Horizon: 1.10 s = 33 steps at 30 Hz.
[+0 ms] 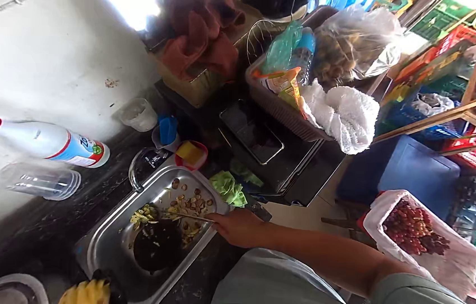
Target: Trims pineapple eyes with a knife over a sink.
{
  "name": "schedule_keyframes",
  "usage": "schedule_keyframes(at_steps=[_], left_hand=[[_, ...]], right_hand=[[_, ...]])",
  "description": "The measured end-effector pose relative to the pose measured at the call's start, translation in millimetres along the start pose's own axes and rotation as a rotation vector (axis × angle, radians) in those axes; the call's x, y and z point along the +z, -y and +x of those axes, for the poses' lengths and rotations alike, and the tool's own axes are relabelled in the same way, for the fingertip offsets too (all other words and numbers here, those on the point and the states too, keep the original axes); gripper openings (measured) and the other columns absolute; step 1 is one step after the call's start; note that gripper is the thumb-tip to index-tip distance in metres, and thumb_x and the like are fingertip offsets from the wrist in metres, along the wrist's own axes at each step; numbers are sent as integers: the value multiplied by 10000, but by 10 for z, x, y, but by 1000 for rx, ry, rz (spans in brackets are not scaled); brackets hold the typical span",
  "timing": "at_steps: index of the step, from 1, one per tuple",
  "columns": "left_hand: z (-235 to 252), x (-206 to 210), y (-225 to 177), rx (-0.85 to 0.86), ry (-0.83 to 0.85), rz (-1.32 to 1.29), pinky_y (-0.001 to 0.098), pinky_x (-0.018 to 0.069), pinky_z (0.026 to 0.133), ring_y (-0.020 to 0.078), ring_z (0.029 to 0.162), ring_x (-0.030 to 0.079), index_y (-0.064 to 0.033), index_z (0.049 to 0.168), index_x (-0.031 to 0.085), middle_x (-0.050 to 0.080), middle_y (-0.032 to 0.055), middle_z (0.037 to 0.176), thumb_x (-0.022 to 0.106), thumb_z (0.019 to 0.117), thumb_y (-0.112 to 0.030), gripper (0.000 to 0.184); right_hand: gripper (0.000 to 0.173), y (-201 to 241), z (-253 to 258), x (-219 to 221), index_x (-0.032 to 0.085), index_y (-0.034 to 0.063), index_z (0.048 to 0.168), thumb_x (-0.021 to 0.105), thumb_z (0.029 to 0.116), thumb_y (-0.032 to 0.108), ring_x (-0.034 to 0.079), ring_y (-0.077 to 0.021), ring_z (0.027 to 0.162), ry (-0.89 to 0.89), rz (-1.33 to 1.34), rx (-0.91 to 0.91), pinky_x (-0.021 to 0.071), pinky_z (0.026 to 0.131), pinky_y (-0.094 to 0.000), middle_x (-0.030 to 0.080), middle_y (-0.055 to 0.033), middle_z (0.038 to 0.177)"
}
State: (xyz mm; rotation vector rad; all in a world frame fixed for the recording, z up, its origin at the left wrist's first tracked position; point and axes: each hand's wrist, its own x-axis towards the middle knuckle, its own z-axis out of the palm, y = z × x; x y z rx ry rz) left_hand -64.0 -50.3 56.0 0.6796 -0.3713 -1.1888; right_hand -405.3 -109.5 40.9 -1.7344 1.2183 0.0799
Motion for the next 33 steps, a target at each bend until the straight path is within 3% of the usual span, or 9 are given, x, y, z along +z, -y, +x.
schedule_keyframes(at_steps=[3, 5, 9, 13, 15, 17, 19, 25, 33], left_hand=[[-59, 5, 142, -48, -93, 32, 430, 550, 991, 254, 1138, 662, -86, 1240, 569, 690, 111, 1178, 758, 894, -367, 485], [-54, -2, 200, -81, -127, 198, 403, 592, 936, 198, 1120, 682, -149, 1271, 571, 703, 56, 1185, 626, 971, -472, 444], [-19, 220, 131, 12, -167, 321, 400, 583, 896, 183, 1051, 653, -61, 1331, 512, 653, 99, 1170, 374, 1070, -320, 393], [-6, 151, 105, -59, -209, 238, 402, 591, 879, 182, 1038, 679, -167, 1254, 618, 697, 55, 1138, 585, 951, -601, 530], [-16, 197, 57, -104, -212, 112, 422, 583, 891, 211, 1050, 683, -126, 1224, 636, 701, 84, 1134, 606, 961, -512, 468], [-77, 132, 3, -129, -252, 25, 489, 574, 955, 288, 1173, 647, -111, 1407, 488, 626, 153, 1302, 467, 1056, -436, 479], [-90, 74, -1, -97, -300, -31, 495, 585, 927, 302, 1152, 659, -155, 1448, 480, 629, 158, 1312, 505, 1045, -452, 501], [-56, 215, -137, -111, -341, -134, 445, 605, 869, 258, 1069, 676, -135, 1284, 561, 650, 133, 1188, 633, 957, -434, 449], [11, 239, -213, -141, -289, -27, 401, 608, 827, 221, 1016, 682, -157, 1270, 565, 662, 102, 1142, 524, 1029, -494, 417]], right_hand=[[445, 5, -38, -63, 473, 215, 1510, 338, 1121, 383, 692, -423, 1018, 65, 10, 44, 520, 876, -657, 712, -208, 1074], [436, 45, -53, -109, 505, 202, 1470, 342, 1116, 397, 696, -403, 996, 49, 30, 58, 529, 864, -642, 711, -195, 1053], [475, 253, -75, -68, 562, 173, 1407, 366, 1101, 479, 662, -261, 732, -10, 182, -25, 565, 700, -507, 663, -106, 857], [441, 501, -114, 84, 603, 159, 1333, 395, 1097, 467, 614, -169, 580, -39, 217, -194, 566, 552, -417, 606, -30, 720], [437, 657, -147, 79, 601, 172, 1330, 385, 1094, 470, 605, -162, 571, -1, 147, -245, 549, 538, -410, 595, -11, 700], [439, 763, -155, 108, 615, 213, 1344, 383, 1091, 488, 581, -143, 562, -2, 69, -319, 513, 516, -387, 583, 11, 682], [430, 847, -148, 166, 629, 200, 1297, 380, 1093, 483, 557, -125, 543, -23, 30, -367, 488, 491, -362, 559, 24, 659], [391, 1025, -148, 240, 644, 172, 1231, 388, 1098, 436, 528, -95, 524, -47, -13, -406, 462, 469, -318, 531, 42, 640], [386, 1054, -132, 266, 643, 169, 1243, 393, 1100, 426, 525, -86, 524, -69, -70, -427, 460, 467, -312, 543, 47, 650]])
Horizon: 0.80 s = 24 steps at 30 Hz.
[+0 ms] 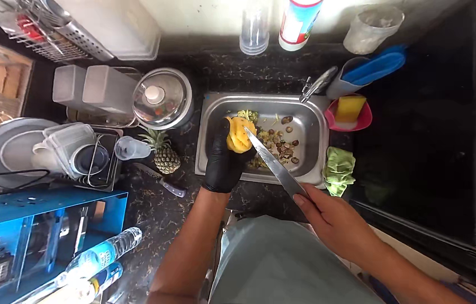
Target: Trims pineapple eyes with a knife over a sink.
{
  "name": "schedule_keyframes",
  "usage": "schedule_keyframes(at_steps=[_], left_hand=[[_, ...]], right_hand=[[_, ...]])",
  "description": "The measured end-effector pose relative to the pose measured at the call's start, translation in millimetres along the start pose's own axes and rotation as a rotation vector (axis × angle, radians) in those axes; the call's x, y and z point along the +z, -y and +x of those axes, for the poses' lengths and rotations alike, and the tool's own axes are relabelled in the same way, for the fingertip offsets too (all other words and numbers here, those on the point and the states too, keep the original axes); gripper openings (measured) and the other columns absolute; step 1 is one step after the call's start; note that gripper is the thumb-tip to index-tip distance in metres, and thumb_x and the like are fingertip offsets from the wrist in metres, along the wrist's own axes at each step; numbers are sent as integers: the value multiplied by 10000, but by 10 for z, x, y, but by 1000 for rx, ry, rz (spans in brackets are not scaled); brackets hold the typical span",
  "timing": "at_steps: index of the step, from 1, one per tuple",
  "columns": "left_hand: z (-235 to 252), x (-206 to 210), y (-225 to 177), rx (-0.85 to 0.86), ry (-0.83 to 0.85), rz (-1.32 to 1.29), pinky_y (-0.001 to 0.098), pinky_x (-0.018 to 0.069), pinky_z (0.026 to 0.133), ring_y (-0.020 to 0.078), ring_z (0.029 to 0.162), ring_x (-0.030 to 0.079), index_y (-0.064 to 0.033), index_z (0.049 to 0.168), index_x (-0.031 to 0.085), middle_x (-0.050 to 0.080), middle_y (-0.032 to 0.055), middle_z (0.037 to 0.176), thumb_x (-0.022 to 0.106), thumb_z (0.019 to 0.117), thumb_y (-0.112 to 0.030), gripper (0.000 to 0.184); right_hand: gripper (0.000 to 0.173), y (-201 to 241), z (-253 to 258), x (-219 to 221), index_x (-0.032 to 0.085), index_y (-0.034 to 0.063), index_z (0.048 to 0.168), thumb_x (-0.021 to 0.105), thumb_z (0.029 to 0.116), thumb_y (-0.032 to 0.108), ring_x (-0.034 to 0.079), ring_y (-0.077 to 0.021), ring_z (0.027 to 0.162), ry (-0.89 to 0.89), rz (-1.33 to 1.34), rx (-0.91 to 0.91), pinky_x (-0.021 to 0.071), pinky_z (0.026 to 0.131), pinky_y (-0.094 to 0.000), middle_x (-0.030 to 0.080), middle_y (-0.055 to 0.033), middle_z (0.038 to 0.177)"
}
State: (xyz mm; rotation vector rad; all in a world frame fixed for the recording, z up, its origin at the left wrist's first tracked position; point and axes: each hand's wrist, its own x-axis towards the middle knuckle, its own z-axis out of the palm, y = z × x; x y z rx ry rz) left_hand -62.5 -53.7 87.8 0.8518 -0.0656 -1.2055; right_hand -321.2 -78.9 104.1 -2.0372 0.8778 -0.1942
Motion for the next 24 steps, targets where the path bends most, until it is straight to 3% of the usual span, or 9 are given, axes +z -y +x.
schedule_keyframes(at_steps=[5, 13, 14, 16, 18, 19, 24], left_hand=[[17, 43, 5, 22, 21, -17, 390, 605, 843, 215, 1024, 683, -149, 1271, 563, 664, 104, 1147, 463, 1056, -490, 415], [14, 143, 75, 26, -10, 5, 381, 611, 815, 203, 1002, 688, -169, 1246, 571, 670, 86, 1122, 523, 1031, -488, 388], [27, 102, 142, 43, 39, 2, 400, 606, 846, 218, 1022, 687, -151, 1275, 559, 673, 105, 1144, 543, 1024, -474, 409], [147, -164, 295, 110, 324, -68, 456, 544, 987, 275, 1186, 621, -96, 1417, 447, 594, 165, 1307, 469, 1078, -406, 459], [57, 117, 167, 68, 34, -23, 411, 594, 901, 231, 1060, 682, -142, 1290, 547, 664, 110, 1172, 464, 1069, -437, 378], [48, 188, 114, 66, -42, 11, 405, 597, 878, 225, 1038, 679, -147, 1298, 546, 656, 107, 1163, 460, 1070, -446, 386], [36, 250, 111, 138, -105, 54, 415, 604, 857, 237, 1045, 675, -165, 1371, 496, 632, 113, 1201, 461, 1077, -423, 393]], right_hand=[[390, 29, 2, -1, 641, 162, 1257, 389, 1101, 417, 528, -98, 518, -34, -54, -7, 455, 458, -318, 547, 41, 642], [385, 6, 50, -13, 634, 144, 1257, 374, 1105, 384, 525, -118, 516, -17, -69, -8, 447, 457, -332, 541, 29, 641], [388, -3, 68, -28, 634, 145, 1259, 374, 1106, 387, 525, -117, 523, 3, -46, 5, 451, 464, -334, 541, 28, 646], [392, -26, 78, -55, 633, 156, 1280, 375, 1104, 393, 521, -105, 533, -9, -44, 7, 454, 477, -319, 546, 36, 658], [407, -40, 70, -37, 631, 153, 1374, 400, 1101, 347, 534, -117, 533, -118, -92, -38, 458, 475, -330, 593, 16, 681], [409, -37, 65, -26, 620, 159, 1411, 412, 1097, 318, 546, -134, 535, -170, -134, -62, 461, 473, -345, 622, -1, 698], [436, -76, 91, 47, 572, 210, 1485, 416, 1081, 268, 604, -196, 560, -207, -326, -71, 485, 476, -390, 665, -34, 740]])
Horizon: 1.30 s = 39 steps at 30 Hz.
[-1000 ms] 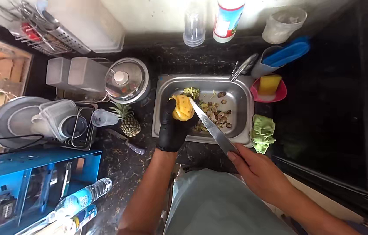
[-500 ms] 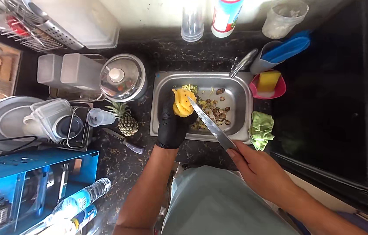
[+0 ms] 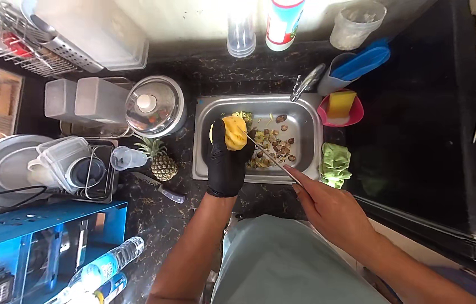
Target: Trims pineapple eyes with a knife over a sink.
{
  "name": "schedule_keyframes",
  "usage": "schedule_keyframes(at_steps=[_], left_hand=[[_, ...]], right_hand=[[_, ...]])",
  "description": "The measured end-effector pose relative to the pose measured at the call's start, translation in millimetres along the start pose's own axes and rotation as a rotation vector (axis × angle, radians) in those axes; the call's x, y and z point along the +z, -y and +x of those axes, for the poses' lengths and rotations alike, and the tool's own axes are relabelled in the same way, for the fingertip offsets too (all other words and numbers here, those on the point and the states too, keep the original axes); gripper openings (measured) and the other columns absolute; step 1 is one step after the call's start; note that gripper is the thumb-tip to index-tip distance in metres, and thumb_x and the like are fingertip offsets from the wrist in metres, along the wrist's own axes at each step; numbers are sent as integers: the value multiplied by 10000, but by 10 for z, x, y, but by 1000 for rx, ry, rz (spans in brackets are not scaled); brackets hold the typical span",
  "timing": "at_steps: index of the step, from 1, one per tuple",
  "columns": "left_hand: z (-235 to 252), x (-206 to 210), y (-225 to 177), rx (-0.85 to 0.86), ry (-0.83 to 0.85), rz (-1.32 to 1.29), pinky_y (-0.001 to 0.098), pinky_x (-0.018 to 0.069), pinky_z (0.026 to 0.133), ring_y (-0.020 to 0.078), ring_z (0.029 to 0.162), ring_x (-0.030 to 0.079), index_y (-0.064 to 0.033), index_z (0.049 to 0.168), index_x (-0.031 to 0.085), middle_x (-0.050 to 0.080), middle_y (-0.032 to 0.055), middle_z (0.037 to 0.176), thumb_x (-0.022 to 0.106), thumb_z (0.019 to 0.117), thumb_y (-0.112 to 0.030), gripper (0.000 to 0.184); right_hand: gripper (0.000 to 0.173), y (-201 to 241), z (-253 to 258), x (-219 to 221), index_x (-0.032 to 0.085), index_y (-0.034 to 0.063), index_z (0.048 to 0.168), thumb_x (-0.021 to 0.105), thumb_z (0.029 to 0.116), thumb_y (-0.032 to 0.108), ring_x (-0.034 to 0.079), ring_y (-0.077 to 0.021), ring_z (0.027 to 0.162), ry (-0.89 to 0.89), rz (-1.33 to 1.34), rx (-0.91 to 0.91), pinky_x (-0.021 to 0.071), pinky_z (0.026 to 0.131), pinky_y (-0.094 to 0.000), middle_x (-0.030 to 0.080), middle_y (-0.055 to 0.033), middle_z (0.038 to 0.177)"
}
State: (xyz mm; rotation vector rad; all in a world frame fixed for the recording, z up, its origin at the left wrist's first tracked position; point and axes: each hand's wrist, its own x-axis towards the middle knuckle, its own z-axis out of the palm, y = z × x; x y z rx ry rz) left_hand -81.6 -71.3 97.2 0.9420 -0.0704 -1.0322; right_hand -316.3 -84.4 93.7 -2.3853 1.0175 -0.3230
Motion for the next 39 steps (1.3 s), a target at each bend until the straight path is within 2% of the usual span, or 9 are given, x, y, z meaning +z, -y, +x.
schedule_keyframes(at_steps=[4, 12, 15, 18, 22, 26, 28, 31, 39], left_hand=[[-4, 26, 38, -9, -41, 19, 350, 608, 753, 197, 920, 687, -155, 1301, 525, 651, 98, 1106, 436, 1085, -427, 359], [-22, -20, 145, -12, -150, 66, 415, 611, 835, 236, 1036, 682, -174, 1422, 458, 635, 122, 1198, 511, 1068, -381, 414], [-82, -152, 386, 97, -89, 118, 478, 562, 952, 269, 1123, 649, -130, 1459, 447, 613, 147, 1271, 555, 1054, -344, 470], [-110, -88, 321, 92, -89, 81, 440, 597, 874, 236, 1042, 674, -158, 1390, 495, 636, 110, 1196, 546, 1049, -400, 421], [-38, -128, 121, -13, -58, 10, 467, 603, 859, 286, 1040, 673, -117, 1392, 464, 622, 161, 1202, 444, 1082, -432, 443], [-16, -255, 49, -56, 26, -133, 479, 535, 987, 265, 1151, 627, -142, 1372, 493, 609, 124, 1264, 512, 1032, -280, 368], [28, -322, 65, -36, 106, -198, 510, 513, 1020, 281, 1212, 598, -163, 1405, 481, 586, 126, 1319, 582, 992, -349, 465], [50, -336, 96, 19, 144, -151, 440, 538, 997, 221, 1178, 623, -193, 1358, 517, 628, 74, 1270, 630, 972, -433, 468], [40, -251, 78, 100, 290, -135, 420, 527, 1015, 211, 1191, 624, -214, 1350, 531, 643, 57, 1266, 699, 924, -358, 479]], right_hand=[[450, -43, -2, 65, 561, 234, 1498, 413, 1073, 256, 593, -218, 535, -4, -74, 10, 473, 458, -392, 634, -41, 710], [463, -107, 0, 143, 542, 248, 1511, 390, 1075, 263, 609, -238, 545, 51, -126, 25, 484, 464, -407, 635, -53, 712], [440, -99, 67, 177, 549, 248, 1498, 392, 1088, 280, 647, -250, 593, 62, -78, 40, 517, 504, -427, 677, -62, 761], [437, -95, 89, 164, 563, 254, 1488, 398, 1085, 279, 652, -244, 603, 19, -54, 53, 517, 511, -426, 681, -60, 762], [425, -229, 18, 154, 585, 132, 1450, 394, 1101, 283, 641, -254, 602, -56, 54, 170, 526, 529, -458, 690, -93, 775], [463, -427, -4, 149, 500, 192, 1498, 322, 1115, 381, 692, -361, 726, 295, 22, 345, 547, 648, -572, 693, -136, 818], [451, -373, -40, 114, 561, 153, 1395, 325, 1109, 411, 630, -282, 619, 250, 132, 314, 522, 559, -506, 622, -83, 725], [419, -117, -84, -46, 607, 154, 1293, 361, 1101, 433, 543, -138, 555, 246, 359, 239, 483, 505, -366, 543, 12, 677], [411, 127, -110, -180, 601, 191, 1321, 359, 1105, 445, 512, -79, 535, 296, 439, 164, 458, 486, -289, 515, 53, 661]])
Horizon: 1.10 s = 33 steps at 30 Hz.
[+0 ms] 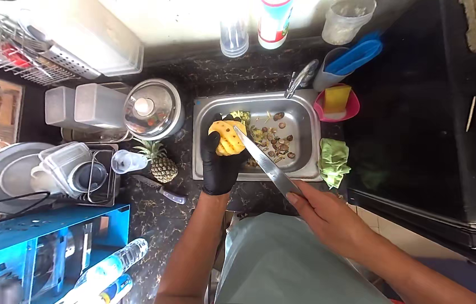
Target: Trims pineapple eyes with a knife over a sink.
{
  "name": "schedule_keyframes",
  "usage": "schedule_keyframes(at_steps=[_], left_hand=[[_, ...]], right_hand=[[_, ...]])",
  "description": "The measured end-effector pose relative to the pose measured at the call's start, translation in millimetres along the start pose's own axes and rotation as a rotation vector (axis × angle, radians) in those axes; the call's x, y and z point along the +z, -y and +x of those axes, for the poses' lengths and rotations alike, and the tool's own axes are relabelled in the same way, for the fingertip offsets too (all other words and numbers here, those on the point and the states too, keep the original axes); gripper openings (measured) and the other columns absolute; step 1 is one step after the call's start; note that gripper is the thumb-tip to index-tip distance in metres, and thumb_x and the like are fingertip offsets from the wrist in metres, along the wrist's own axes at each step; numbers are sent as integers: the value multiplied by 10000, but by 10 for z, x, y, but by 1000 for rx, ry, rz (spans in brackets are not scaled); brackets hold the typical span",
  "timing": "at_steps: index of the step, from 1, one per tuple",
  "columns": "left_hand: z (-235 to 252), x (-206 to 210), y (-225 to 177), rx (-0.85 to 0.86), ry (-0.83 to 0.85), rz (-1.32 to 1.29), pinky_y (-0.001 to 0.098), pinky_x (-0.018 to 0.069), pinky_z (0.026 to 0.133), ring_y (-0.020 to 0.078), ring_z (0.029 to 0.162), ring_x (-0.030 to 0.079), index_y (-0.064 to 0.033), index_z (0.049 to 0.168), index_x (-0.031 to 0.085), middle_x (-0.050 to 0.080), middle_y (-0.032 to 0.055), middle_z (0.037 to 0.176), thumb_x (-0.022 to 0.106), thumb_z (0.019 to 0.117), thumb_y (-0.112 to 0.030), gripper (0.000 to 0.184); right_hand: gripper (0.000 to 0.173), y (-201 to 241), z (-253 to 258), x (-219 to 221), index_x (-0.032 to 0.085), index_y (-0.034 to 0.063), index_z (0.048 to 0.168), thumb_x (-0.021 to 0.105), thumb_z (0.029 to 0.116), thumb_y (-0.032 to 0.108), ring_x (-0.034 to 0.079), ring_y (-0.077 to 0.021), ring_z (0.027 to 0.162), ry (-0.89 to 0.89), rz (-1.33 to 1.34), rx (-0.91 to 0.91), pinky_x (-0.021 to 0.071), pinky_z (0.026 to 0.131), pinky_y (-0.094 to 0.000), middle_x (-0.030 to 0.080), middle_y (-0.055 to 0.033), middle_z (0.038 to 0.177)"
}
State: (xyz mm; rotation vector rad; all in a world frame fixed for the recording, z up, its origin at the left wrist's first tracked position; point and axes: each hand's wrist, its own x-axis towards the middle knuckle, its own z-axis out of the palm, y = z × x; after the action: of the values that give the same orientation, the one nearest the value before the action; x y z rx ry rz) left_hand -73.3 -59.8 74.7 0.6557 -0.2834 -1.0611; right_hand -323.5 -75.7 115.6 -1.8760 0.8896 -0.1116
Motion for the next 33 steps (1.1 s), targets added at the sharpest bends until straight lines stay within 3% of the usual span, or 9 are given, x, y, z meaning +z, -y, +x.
schedule_keyframes(at_steps=[2, 6, 10, 15, 18, 20, 24, 28, 33], left_hand=[[3, -40, -4, 7, 31, 8, 431, 525, 1015, 221, 1207, 620, -218, 1352, 538, 642, 63, 1283, 693, 925, -374, 480], [28, -111, -19, 14, 17, 31, 419, 545, 984, 253, 1197, 618, -104, 1346, 494, 614, 125, 1267, 722, 893, -400, 587], [0, -115, -42, -19, 39, 75, 433, 542, 985, 241, 1187, 625, -148, 1352, 499, 630, 100, 1265, 750, 878, -392, 589], [-34, -125, -24, -40, 22, 97, 406, 550, 978, 204, 1179, 635, -205, 1378, 517, 647, 68, 1274, 684, 924, -377, 514], [-55, -66, 61, -55, 26, 149, 406, 559, 957, 206, 1141, 645, -160, 1357, 522, 649, 89, 1251, 678, 921, -333, 494], [-78, -69, 114, -71, 9, 119, 437, 557, 966, 244, 1150, 648, -137, 1363, 515, 645, 127, 1264, 681, 917, -286, 498], [24, -80, -8, 8, -83, 189, 395, 544, 979, 183, 1165, 626, -189, 1354, 506, 628, 60, 1267, 614, 967, -394, 451], [51, -49, -31, 87, -98, 190, 446, 526, 1012, 238, 1189, 613, -170, 1429, 416, 593, 114, 1304, 630, 973, -314, 524], [55, 0, -15, 126, -105, 224, 427, 541, 985, 223, 1163, 626, -164, 1394, 426, 599, 110, 1289, 596, 971, -237, 462]], right_hand=[[419, 3, -12, 6, 603, 191, 1330, 360, 1104, 448, 511, -78, 533, -20, -29, -19, 454, 486, -286, 522, 54, 660], [429, 38, -35, 5, 603, 184, 1328, 354, 1104, 451, 509, -74, 534, -26, -66, -29, 451, 486, -277, 524, 57, 663], [420, 52, -30, -1, 602, 184, 1328, 352, 1104, 436, 510, -70, 538, 18, -32, -12, 453, 487, -269, 525, 56, 672], [419, 67, 23, -6, 600, 160, 1324, 356, 1106, 420, 518, -88, 552, 66, -36, 9, 462, 504, -287, 526, 40, 679], [405, 71, 84, -10, 591, 152, 1317, 355, 1108, 407, 515, -102, 550, 61, -60, 11, 464, 507, -305, 519, 32, 675], [417, 64, 100, -37, 586, 167, 1363, 360, 1109, 407, 525, -110, 558, 15, -95, -2, 469, 509, -317, 541, 29, 686], [417, 52, 66, 33, 593, 145, 1423, 392, 1102, 319, 563, -156, 543, -227, -247, -114, 479, 479, -360, 617, -7, 696], [414, 34, 86, 108, 584, 184, 1450, 396, 1103, 308, 594, -173, 565, -230, -316, -139, 489, 483, -370, 649, -16, 733], [419, 22, 113, 156, 583, 170, 1456, 403, 1091, 271, 617, -210, 561, -268, -413, -144, 496, 472, -389, 660, -34, 733]])
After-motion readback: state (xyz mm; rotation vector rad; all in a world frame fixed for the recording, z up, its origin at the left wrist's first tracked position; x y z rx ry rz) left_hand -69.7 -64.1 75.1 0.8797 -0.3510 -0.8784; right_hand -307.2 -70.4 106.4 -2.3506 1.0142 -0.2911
